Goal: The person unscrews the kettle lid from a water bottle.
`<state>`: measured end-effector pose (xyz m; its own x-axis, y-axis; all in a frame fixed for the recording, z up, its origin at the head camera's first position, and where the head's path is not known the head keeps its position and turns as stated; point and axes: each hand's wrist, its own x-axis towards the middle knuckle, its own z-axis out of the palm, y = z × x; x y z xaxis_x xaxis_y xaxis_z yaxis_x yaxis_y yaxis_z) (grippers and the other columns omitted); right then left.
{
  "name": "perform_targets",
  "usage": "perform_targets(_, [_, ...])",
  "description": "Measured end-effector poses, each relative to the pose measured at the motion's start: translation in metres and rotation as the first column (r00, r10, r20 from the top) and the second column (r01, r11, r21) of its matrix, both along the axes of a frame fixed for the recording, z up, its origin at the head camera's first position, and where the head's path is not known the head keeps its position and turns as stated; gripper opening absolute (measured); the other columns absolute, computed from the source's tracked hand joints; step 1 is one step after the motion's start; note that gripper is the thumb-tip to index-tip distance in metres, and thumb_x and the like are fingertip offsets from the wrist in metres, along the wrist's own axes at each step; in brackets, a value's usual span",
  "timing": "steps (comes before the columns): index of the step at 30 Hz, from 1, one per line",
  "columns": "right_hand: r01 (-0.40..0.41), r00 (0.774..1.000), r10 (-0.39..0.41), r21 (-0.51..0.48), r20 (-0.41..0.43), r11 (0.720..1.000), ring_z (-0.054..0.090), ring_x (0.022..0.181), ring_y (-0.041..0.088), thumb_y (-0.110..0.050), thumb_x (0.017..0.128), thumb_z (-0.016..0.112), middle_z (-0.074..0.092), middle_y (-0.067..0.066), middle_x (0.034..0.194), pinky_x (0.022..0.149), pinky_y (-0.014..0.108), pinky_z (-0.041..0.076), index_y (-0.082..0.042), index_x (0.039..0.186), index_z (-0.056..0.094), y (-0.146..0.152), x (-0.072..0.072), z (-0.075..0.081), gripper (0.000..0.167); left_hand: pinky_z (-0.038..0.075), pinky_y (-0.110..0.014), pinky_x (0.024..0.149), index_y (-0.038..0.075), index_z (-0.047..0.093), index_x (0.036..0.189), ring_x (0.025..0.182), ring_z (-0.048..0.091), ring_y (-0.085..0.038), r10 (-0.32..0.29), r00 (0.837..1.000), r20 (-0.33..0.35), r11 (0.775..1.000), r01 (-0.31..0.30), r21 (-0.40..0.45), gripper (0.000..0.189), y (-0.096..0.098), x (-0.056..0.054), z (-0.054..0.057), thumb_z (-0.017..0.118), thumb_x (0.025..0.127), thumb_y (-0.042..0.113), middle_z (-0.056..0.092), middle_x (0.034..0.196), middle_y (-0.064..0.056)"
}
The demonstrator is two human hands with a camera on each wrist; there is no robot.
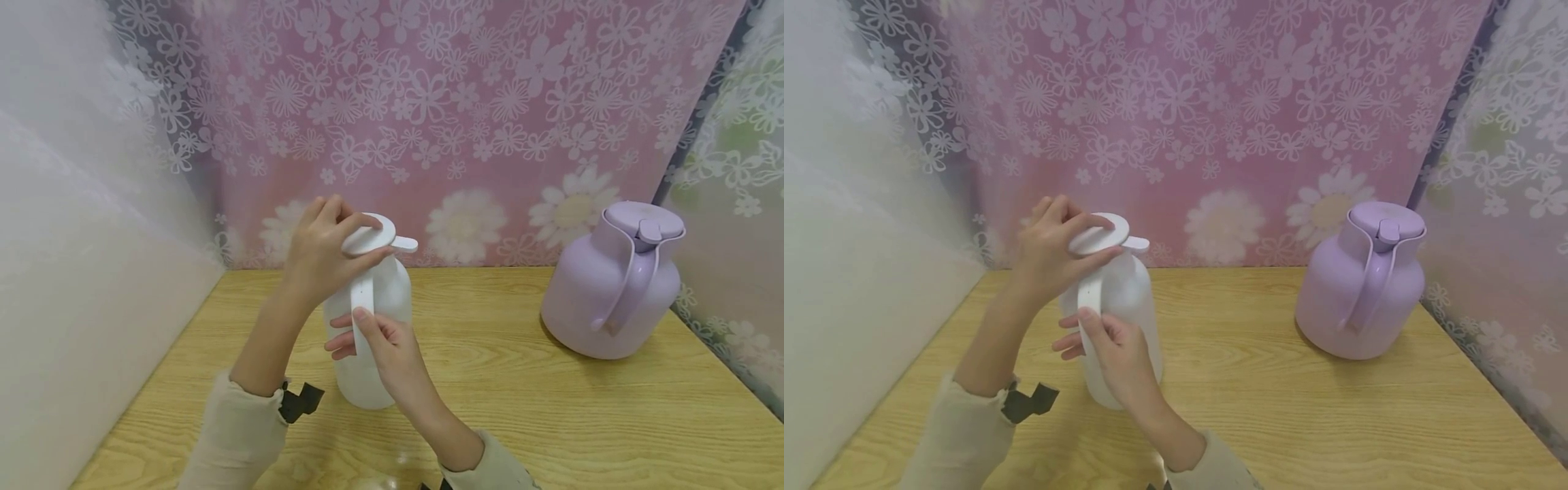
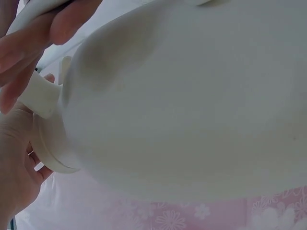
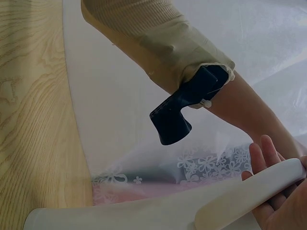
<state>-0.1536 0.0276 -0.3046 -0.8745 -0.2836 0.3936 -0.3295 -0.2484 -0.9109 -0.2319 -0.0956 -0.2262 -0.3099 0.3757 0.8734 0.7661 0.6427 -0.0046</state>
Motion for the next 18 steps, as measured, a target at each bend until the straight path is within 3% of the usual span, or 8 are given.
perform_targets(7, [-0.005, 1.000, 0.005, 0.000, 0.004, 1.000, 0.065, 0.074, 0.031, -0.027, 0.099, 0.041, 0.066, 0.021, 0.082, 0.076, 0.040, 0.050, 0.007, 0.100, 0.063, 0.001, 0.000, 0.000, 0.041, 0.037, -0.032, 0.067, 0.012, 0.068, 0.086, 0.078, 0.043, -0.023, 0.010, 1.000, -0.013, 1.000, -0.010, 0.009, 0.036, 0.000, -0.004, -0.003, 0.079, 0.068, 0.041, 0.050, 0.082, -0.005])
perform_targets(12, [-0.011, 1.000, 0.011, -0.013, 0.004, 1.000, 0.065, 0.074, 0.032, -0.027, 0.099, 0.041, 0.066, 0.021, 0.082, 0.075, 0.041, 0.051, 0.008, 0.100, 0.063, 0.000, 0.000, -0.001, 0.041, 0.038, -0.040, 0.081, 0.010, 0.066, 0.100, 0.099, 0.045, -0.024, -0.037, 0.995, 0.092, 0.994, 0.027, 0.109, 0.048, -0.005, -0.005, -0.011, 0.072, 0.072, 0.049, 0.055, 0.107, -0.009])
perform_targets(16, [-0.005, 1.000, 0.005, -0.011, -0.016, 1.000, 0.065, 0.073, 0.032, -0.026, 0.100, 0.041, 0.066, 0.022, 0.081, 0.073, 0.041, 0.051, 0.009, 0.100, 0.063, 0.000, -0.001, -0.002, 0.041, 0.035, -0.045, 0.089, 0.007, 0.059, 0.116, 0.114, 0.040, -0.022, -0.106, 0.971, 0.215, 0.968, 0.051, 0.244, 0.063, -0.010, -0.003, -0.020, 0.066, 0.075, 0.055, 0.050, 0.122, -0.008])
perform_targets(18, [-0.001, 1.000, 0.000, -0.005, -0.016, 1.000, 0.065, 0.073, 0.032, -0.026, 0.100, 0.041, 0.066, 0.022, 0.081, 0.074, 0.041, 0.051, 0.009, 0.100, 0.063, 0.001, -0.001, -0.002, 0.041, 0.034, -0.045, 0.091, 0.007, 0.053, 0.122, 0.116, 0.039, -0.020, -0.150, 0.945, 0.290, 0.951, 0.057, 0.304, 0.066, -0.011, -0.002, -0.024, 0.069, 0.076, 0.050, 0.048, 0.124, -0.007])
